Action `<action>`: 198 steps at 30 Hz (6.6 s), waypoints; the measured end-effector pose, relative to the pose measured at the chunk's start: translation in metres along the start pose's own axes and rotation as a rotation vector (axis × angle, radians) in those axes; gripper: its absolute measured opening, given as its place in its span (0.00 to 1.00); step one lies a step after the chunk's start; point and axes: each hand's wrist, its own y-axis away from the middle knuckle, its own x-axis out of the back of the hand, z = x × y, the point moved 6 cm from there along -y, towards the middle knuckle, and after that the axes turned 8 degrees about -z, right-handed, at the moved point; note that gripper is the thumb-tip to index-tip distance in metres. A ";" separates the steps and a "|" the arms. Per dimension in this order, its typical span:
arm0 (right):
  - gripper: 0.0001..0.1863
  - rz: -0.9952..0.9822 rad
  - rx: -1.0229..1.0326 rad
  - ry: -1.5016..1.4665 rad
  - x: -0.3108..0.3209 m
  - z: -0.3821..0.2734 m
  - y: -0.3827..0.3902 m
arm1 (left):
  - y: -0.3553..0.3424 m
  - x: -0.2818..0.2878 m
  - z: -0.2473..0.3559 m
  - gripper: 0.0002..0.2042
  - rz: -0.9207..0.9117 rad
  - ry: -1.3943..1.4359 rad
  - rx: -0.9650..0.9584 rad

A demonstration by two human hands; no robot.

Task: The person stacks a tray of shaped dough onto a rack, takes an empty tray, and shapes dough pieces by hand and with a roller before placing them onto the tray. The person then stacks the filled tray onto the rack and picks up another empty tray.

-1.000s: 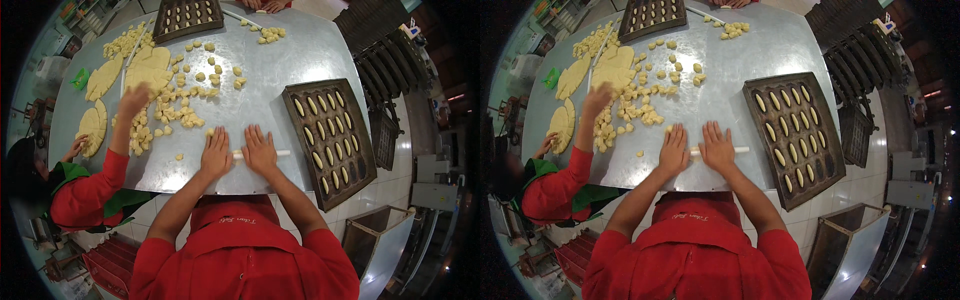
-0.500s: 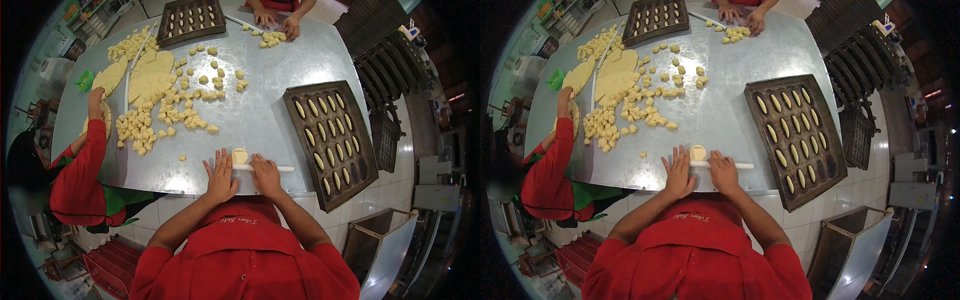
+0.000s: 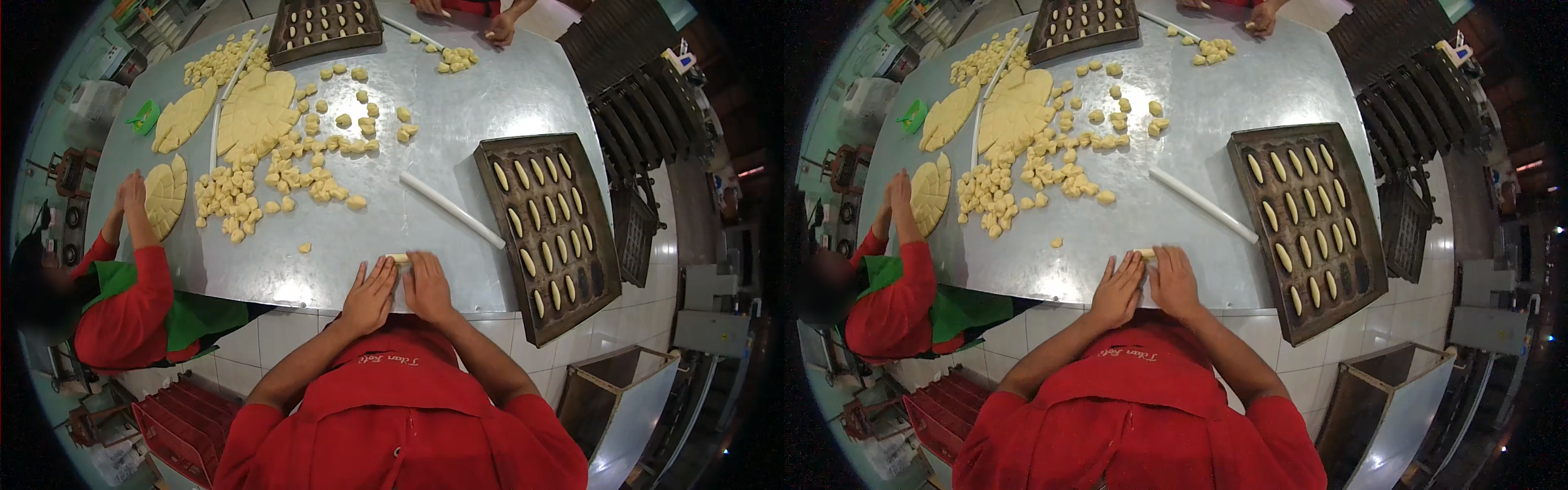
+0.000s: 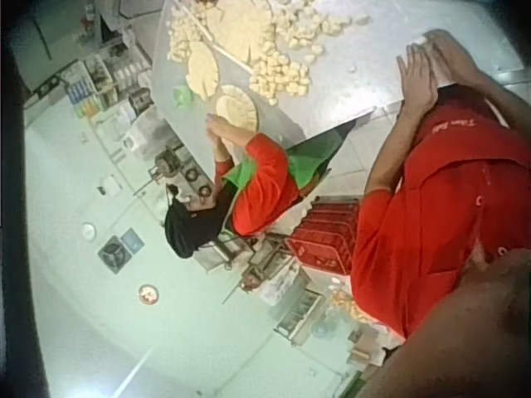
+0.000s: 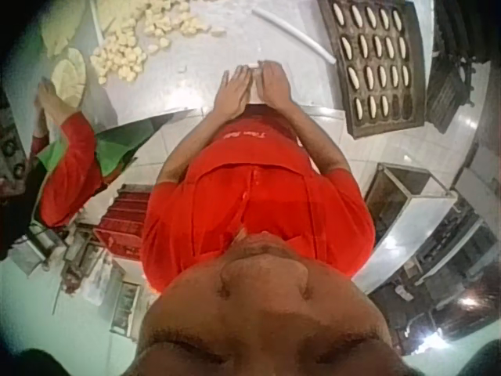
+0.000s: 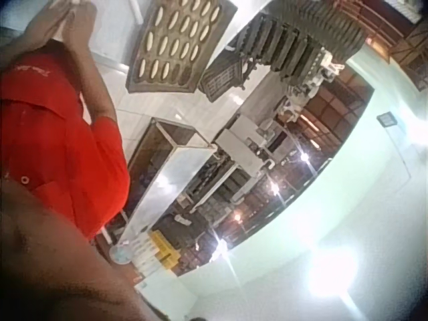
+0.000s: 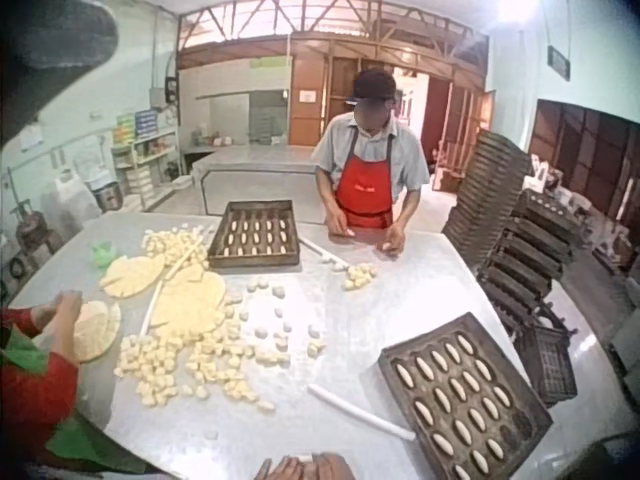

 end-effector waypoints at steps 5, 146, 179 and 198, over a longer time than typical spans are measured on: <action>0.28 0.050 0.013 0.071 -0.005 -0.006 -0.075 | -0.007 0.024 -0.025 0.28 0.381 0.187 0.073; 0.14 0.029 -0.010 0.007 0.033 0.050 -0.138 | 0.022 0.042 -0.056 0.14 0.546 0.185 0.194; 0.12 0.372 -0.829 0.454 0.289 0.316 0.189 | 0.017 0.026 -0.059 0.12 0.470 -0.044 0.284; 0.30 1.058 -0.919 -1.318 0.114 0.200 0.261 | -0.053 -0.007 0.037 0.08 0.399 0.126 -0.044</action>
